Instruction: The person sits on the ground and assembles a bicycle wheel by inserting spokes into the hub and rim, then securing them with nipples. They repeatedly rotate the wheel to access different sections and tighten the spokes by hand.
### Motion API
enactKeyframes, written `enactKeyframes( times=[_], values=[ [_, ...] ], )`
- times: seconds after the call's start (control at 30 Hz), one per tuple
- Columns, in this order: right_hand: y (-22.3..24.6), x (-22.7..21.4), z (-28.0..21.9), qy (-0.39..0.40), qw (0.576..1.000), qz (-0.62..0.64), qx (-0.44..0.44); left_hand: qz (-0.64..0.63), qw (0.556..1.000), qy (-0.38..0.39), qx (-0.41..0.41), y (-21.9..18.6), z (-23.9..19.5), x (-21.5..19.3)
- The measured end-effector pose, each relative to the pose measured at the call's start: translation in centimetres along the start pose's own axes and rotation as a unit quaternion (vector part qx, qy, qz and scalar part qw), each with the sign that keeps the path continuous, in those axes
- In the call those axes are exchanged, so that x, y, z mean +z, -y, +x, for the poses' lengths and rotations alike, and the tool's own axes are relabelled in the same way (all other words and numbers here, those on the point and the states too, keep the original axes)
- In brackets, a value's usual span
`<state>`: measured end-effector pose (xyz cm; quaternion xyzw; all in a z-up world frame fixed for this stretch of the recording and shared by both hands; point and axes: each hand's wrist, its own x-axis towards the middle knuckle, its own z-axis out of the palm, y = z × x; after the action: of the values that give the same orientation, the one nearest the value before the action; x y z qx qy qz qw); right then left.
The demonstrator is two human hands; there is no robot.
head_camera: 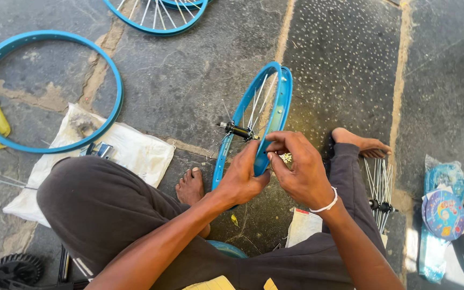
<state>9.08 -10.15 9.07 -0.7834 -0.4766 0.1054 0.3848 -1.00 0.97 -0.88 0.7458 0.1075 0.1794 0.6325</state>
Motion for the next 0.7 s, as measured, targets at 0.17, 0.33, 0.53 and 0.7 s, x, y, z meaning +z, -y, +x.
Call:
enactKeyframes(
  times=[0.17, 0.33, 0.53, 0.7],
  values=[
    [0.9, 1.5, 0.1, -0.021, 0.996, -0.077, -0.029, -0.032, 0.999, 0.006, 0.016, 0.0, -0.5, -0.4],
    [1.6, 2.6, -0.5, -0.053, 0.996, -0.077, 0.004, -0.041, 0.994, -0.012, 0.102, -0.6, -0.9, -1.0],
    [-13.7, 6.6, 0.4, -0.324, 0.925, 0.163, 0.113, 0.059, 0.982, -0.027, -0.18, -0.7, -2.9, -5.0],
    [-28.9, 19.7, 1.2, -0.1, 0.851, 0.248, 0.453, 0.073, 0.994, -0.008, -0.084, -0.3, -4.3, -8.2]
  ],
)
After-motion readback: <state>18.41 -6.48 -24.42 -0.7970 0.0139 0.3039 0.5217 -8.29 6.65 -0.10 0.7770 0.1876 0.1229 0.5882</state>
